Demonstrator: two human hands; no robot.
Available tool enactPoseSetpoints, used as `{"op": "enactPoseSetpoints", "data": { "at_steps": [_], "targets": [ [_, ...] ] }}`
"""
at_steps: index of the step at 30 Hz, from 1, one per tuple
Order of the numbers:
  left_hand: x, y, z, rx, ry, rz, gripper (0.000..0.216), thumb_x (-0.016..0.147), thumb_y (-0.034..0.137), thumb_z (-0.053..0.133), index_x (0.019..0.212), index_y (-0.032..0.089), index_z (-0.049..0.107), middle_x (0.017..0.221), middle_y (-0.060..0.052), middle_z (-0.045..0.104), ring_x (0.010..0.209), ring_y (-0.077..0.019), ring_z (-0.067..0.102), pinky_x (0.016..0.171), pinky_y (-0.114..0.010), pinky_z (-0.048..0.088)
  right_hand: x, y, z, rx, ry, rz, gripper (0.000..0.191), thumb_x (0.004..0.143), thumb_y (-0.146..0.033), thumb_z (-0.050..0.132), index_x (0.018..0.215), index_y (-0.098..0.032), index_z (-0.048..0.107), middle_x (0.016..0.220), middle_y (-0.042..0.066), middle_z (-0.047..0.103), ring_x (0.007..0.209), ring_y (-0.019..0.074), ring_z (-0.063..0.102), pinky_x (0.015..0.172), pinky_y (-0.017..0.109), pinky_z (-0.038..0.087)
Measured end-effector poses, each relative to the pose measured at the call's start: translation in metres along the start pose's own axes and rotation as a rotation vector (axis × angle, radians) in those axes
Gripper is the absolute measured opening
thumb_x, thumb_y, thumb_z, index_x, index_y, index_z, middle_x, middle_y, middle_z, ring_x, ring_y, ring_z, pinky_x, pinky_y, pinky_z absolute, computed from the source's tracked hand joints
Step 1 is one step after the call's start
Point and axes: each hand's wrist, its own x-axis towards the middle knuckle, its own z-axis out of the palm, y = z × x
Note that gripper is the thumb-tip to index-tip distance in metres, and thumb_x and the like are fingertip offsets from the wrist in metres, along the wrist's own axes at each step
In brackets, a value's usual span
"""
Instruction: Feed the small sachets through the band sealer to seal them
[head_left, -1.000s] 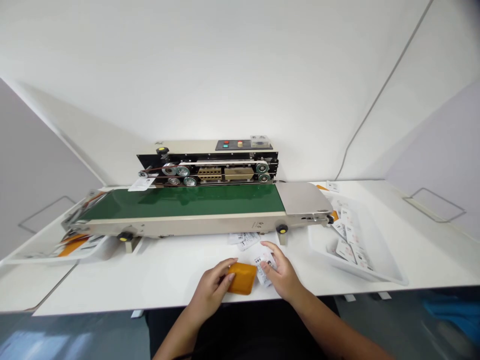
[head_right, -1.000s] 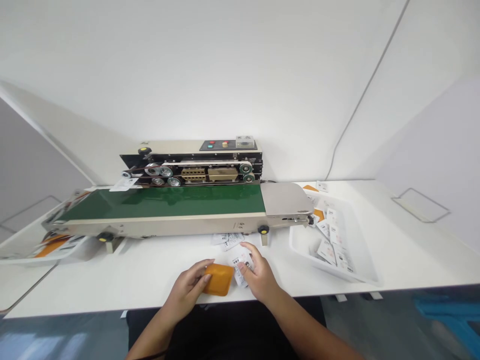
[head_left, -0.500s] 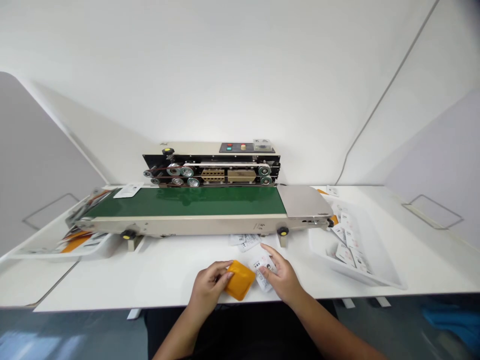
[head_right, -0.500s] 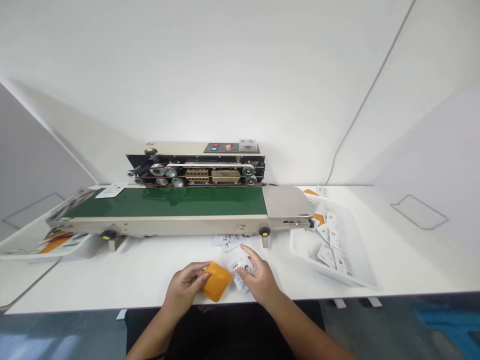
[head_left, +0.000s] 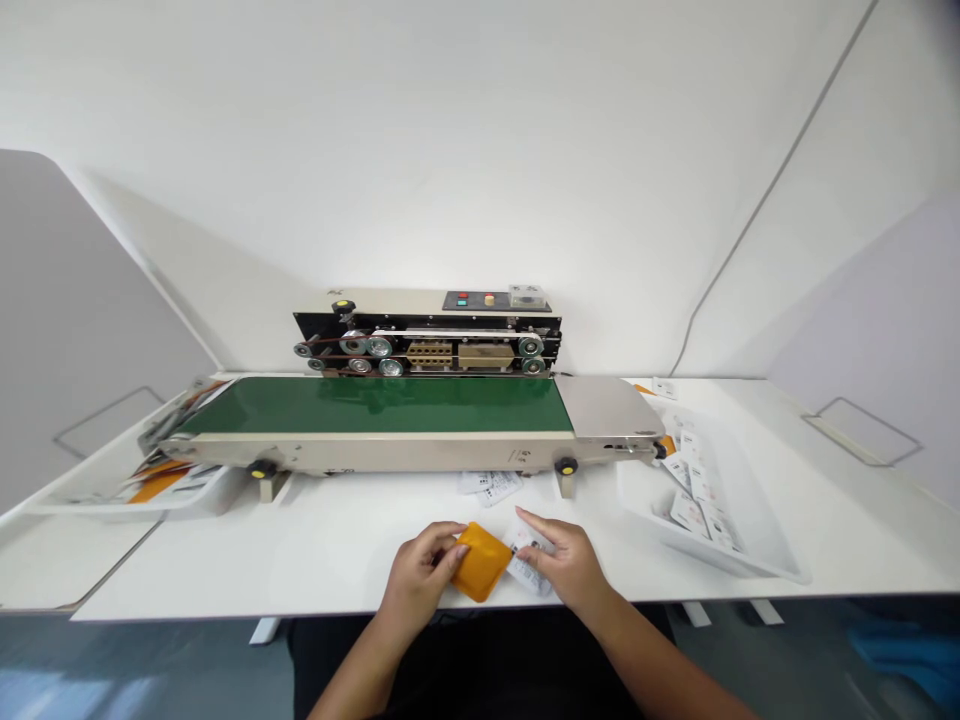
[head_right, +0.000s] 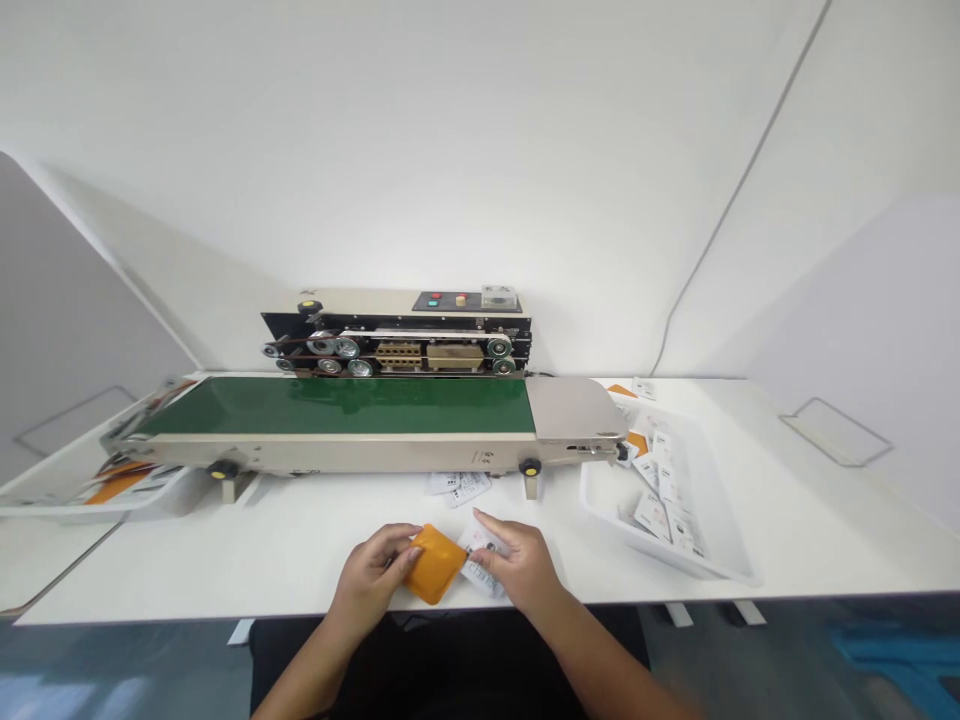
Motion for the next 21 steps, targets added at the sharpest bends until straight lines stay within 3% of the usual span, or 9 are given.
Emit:
{"op": "enactPoseSetpoints", "data": {
  "at_steps": [3, 8, 14, 17, 21],
  "targets": [
    [0.0, 0.0, 0.0, 0.007, 0.005, 0.008, 0.029, 0.093, 0.045, 0.066, 0.108, 0.02, 0.073, 0.072, -0.001, 0.072, 0.065, -0.0165, 0.068, 0.063, -0.025, 0.054, 0.001, -0.001, 0.001, -0.057, 0.025, -0.035, 0.042, 0.083, -0.051, 0.078, 0.115, -0.024, 0.082, 0.089, 0.008, 0.078, 0.083, 0.027, 0.074, 0.08, 0.041, 0.064],
    [0.0, 0.0, 0.0, 0.024, 0.003, 0.032, 0.029, 0.094, 0.044, 0.065, 0.107, 0.02, 0.073, 0.071, -0.001, 0.072, 0.064, -0.0162, 0.067, 0.062, -0.025, 0.054, 0.0, -0.001, 0.004, -0.038, 0.071, -0.011, 0.034, 0.082, -0.048, 0.079, 0.106, -0.025, 0.084, 0.102, 0.009, 0.078, 0.093, 0.0282, 0.073, 0.087, 0.042, 0.061],
    [0.001, 0.005, -0.001, 0.027, 0.011, 0.046, 0.028, 0.093, 0.043, 0.065, 0.106, 0.02, 0.074, 0.07, 0.0, 0.072, 0.062, -0.0161, 0.066, 0.061, -0.025, 0.053, -0.001, 0.006, 0.005, -0.009, 0.094, 0.052, 0.03, 0.083, -0.047, 0.074, 0.099, -0.021, 0.077, 0.075, 0.002, 0.064, 0.068, 0.0189, 0.061, 0.064, 0.031, 0.055],
    [0.0, 0.012, -0.001, 0.03, 0.006, 0.031, 0.028, 0.093, 0.043, 0.065, 0.106, 0.02, 0.073, 0.068, 0.0, 0.07, 0.061, -0.016, 0.065, 0.061, -0.025, 0.053, -0.002, -0.002, 0.002, 0.022, 0.008, 0.083, 0.025, 0.089, -0.042, 0.067, 0.101, -0.022, 0.072, 0.073, 0.0, 0.059, 0.064, 0.017, 0.059, 0.061, 0.029, 0.051],
    [-0.001, 0.017, -0.003, 0.028, -0.009, 0.004, 0.027, 0.093, 0.041, 0.064, 0.107, 0.02, 0.073, 0.067, 0.001, 0.067, 0.061, -0.0156, 0.063, 0.061, -0.025, 0.051, -0.002, -0.03, -0.015, 0.075, -0.207, 0.127, 0.014, 0.087, -0.028, 0.062, 0.099, -0.024, 0.067, 0.077, 0.0, 0.064, 0.071, 0.0186, 0.064, 0.063, 0.029, 0.052]
  ]
}}
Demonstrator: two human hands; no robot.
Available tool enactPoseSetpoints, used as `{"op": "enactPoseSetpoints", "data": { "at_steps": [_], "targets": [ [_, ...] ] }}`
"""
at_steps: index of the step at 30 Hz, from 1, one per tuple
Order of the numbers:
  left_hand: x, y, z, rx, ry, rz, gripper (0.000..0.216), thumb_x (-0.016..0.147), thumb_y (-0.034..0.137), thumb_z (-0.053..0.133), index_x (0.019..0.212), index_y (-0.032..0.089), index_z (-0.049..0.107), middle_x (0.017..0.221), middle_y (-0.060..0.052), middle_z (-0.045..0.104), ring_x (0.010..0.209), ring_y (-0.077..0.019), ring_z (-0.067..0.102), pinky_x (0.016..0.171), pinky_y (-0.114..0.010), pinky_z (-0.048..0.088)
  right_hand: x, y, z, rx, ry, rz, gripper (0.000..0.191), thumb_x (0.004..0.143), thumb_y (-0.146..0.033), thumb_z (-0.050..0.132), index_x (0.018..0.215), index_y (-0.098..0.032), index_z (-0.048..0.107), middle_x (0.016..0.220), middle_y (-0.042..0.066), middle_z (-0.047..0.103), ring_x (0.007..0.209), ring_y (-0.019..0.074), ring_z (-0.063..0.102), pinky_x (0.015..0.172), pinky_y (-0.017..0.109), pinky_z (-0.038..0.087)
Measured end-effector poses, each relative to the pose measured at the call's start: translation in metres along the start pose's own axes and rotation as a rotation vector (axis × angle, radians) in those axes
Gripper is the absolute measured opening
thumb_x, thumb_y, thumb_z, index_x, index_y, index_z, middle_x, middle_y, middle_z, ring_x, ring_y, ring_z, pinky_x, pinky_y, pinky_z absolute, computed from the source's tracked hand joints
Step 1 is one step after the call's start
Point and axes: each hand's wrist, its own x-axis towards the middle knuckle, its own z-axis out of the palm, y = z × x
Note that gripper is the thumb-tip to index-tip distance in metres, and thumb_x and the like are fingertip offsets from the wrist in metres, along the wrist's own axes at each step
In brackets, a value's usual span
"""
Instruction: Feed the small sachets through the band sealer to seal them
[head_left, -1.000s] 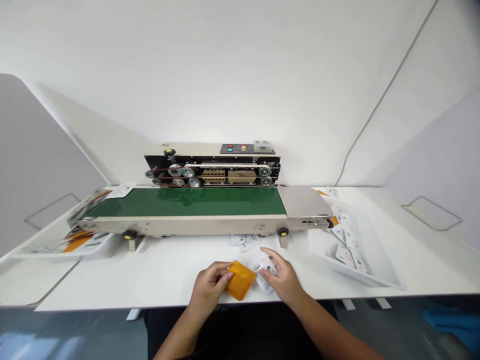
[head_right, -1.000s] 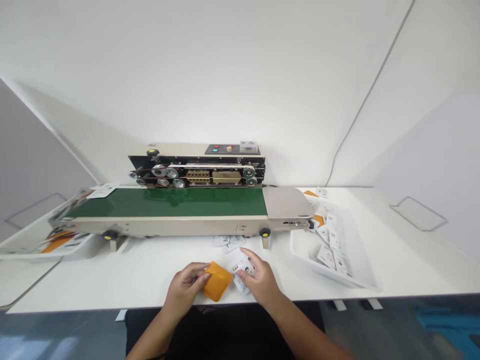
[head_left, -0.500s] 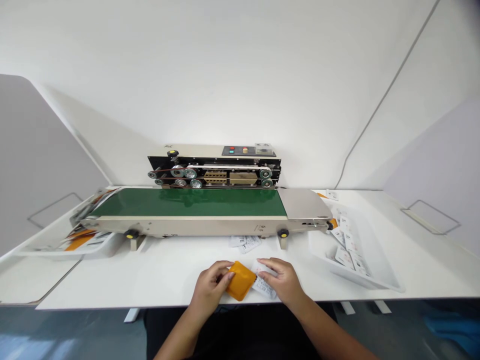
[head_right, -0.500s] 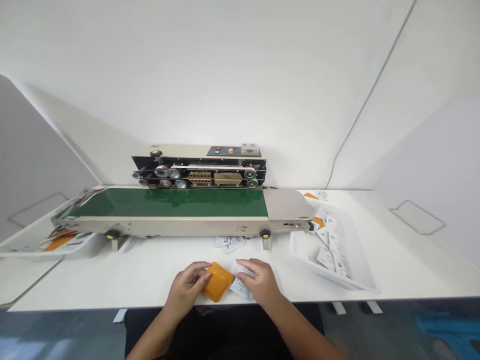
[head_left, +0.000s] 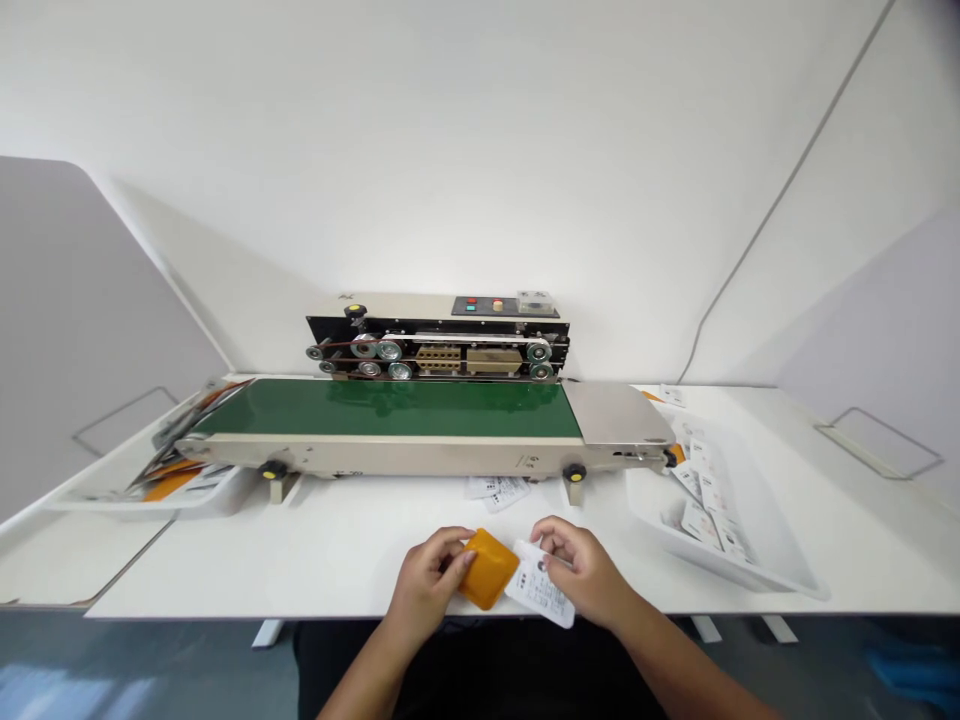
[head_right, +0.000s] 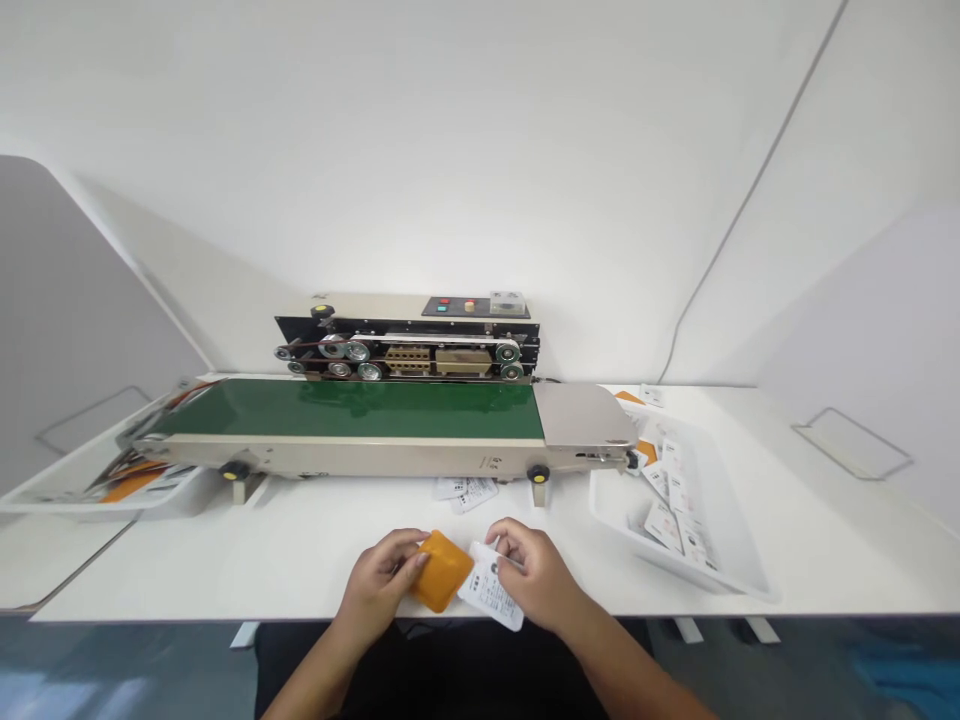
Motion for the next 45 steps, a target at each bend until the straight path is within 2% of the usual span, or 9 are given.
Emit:
{"op": "enactPoseSetpoints", "data": {
  "at_steps": [5, 11, 16, 20, 27, 36, 39, 43, 45],
  "targets": [
    [0.0, -0.001, 0.0, -0.035, 0.008, -0.013, 0.029, 0.095, 0.044, 0.062, 0.107, 0.019, 0.072, 0.067, 0.001, 0.065, 0.061, -0.0152, 0.061, 0.06, -0.024, 0.05, 0.01, -0.046, -0.046, -0.059, -0.022, -0.02, 0.014, 0.087, -0.032, 0.066, 0.088, -0.022, 0.075, 0.09, 0.004, 0.074, 0.087, 0.0226, 0.07, 0.077, 0.034, 0.057],
    [0.001, 0.003, 0.0, -0.065, 0.0, 0.001, 0.026, 0.093, 0.042, 0.064, 0.104, 0.019, 0.072, 0.068, 0.001, 0.065, 0.061, -0.0149, 0.061, 0.061, -0.025, 0.05, 0.059, -0.083, -0.11, 0.195, 0.376, 0.062, 0.032, 0.075, -0.043, 0.082, 0.095, -0.019, 0.079, 0.093, 0.009, 0.078, 0.073, 0.0204, 0.072, 0.057, 0.029, 0.058],
    [0.0, 0.003, -0.001, -0.059, -0.005, 0.019, 0.024, 0.094, 0.039, 0.064, 0.105, 0.02, 0.072, 0.069, 0.001, 0.065, 0.062, -0.0148, 0.06, 0.061, -0.024, 0.049, 0.099, -0.092, -0.131, 0.367, 0.443, -0.028, 0.029, 0.075, -0.027, 0.084, 0.101, -0.016, 0.077, 0.099, 0.011, 0.078, 0.074, 0.0166, 0.072, 0.063, 0.027, 0.064],
    [0.0, 0.003, 0.0, -0.044, -0.01, 0.029, 0.023, 0.094, 0.038, 0.063, 0.105, 0.019, 0.072, 0.067, 0.002, 0.063, 0.061, -0.014, 0.058, 0.06, -0.023, 0.047, 0.121, -0.082, -0.132, 0.439, 0.446, -0.01, 0.031, 0.076, -0.013, 0.081, 0.106, -0.016, 0.074, 0.092, 0.008, 0.077, 0.067, 0.0134, 0.071, 0.063, 0.024, 0.066],
    [-0.001, 0.001, 0.0, -0.027, -0.026, 0.039, 0.024, 0.095, 0.038, 0.061, 0.105, 0.019, 0.072, 0.066, 0.002, 0.064, 0.059, -0.0138, 0.057, 0.059, -0.023, 0.046, 0.149, -0.083, -0.133, 0.579, 0.622, 0.084, 0.023, 0.078, 0.004, 0.069, 0.091, -0.015, 0.069, 0.087, 0.009, 0.075, 0.071, 0.0141, 0.075, 0.066, 0.019, 0.066],
    [-0.001, 0.0, 0.0, -0.004, -0.022, 0.056, 0.023, 0.095, 0.037, 0.062, 0.105, 0.02, 0.072, 0.069, 0.001, 0.066, 0.06, -0.0141, 0.059, 0.06, -0.023, 0.047, 0.178, -0.095, -0.12, 0.514, 0.525, 0.139, 0.022, 0.076, 0.001, 0.071, 0.086, -0.018, 0.065, 0.078, 0.003, 0.07, 0.065, 0.0119, 0.072, 0.064, 0.02, 0.065],
    [-0.002, 0.0, 0.0, -0.024, -0.021, 0.043, 0.023, 0.095, 0.038, 0.062, 0.105, 0.02, 0.072, 0.066, 0.002, 0.064, 0.059, -0.0137, 0.059, 0.059, -0.023, 0.047, 0.168, -0.094, -0.113, 0.417, 0.554, 0.064, 0.019, 0.077, -0.014, 0.079, 0.088, -0.019, 0.064, 0.075, -0.001, 0.067, 0.065, 0.0123, 0.07, 0.066, 0.023, 0.064],
    [-0.002, -0.004, -0.001, -0.084, 0.03, 0.008, 0.031, 0.095, 0.039, 0.063, 0.118, 0.02, 0.069, 0.07, 0.001, 0.07, 0.063, -0.0152, 0.064, 0.063, -0.025, 0.052, 0.121, -0.092, -0.091, 0.097, 0.641, -0.116, 0.033, 0.083, -0.04, 0.076, 0.107, -0.021, 0.067, 0.071, -0.001, 0.066, 0.062, 0.0144, 0.066, 0.061, 0.026, 0.058],
    [-0.002, -0.006, -0.002, -0.115, 0.064, -0.03, 0.033, 0.095, 0.04, 0.064, 0.12, 0.02, 0.07, 0.08, -0.002, 0.076, 0.071, -0.0174, 0.07, 0.067, -0.026, 0.056, 0.088, -0.093, -0.073, -0.042, 0.546, -0.235, 0.031, 0.089, -0.046, 0.069, 0.108, -0.021, 0.068, 0.078, 0.002, 0.069, 0.065, 0.0164, 0.066, 0.062, 0.029, 0.057]
  ]
}}
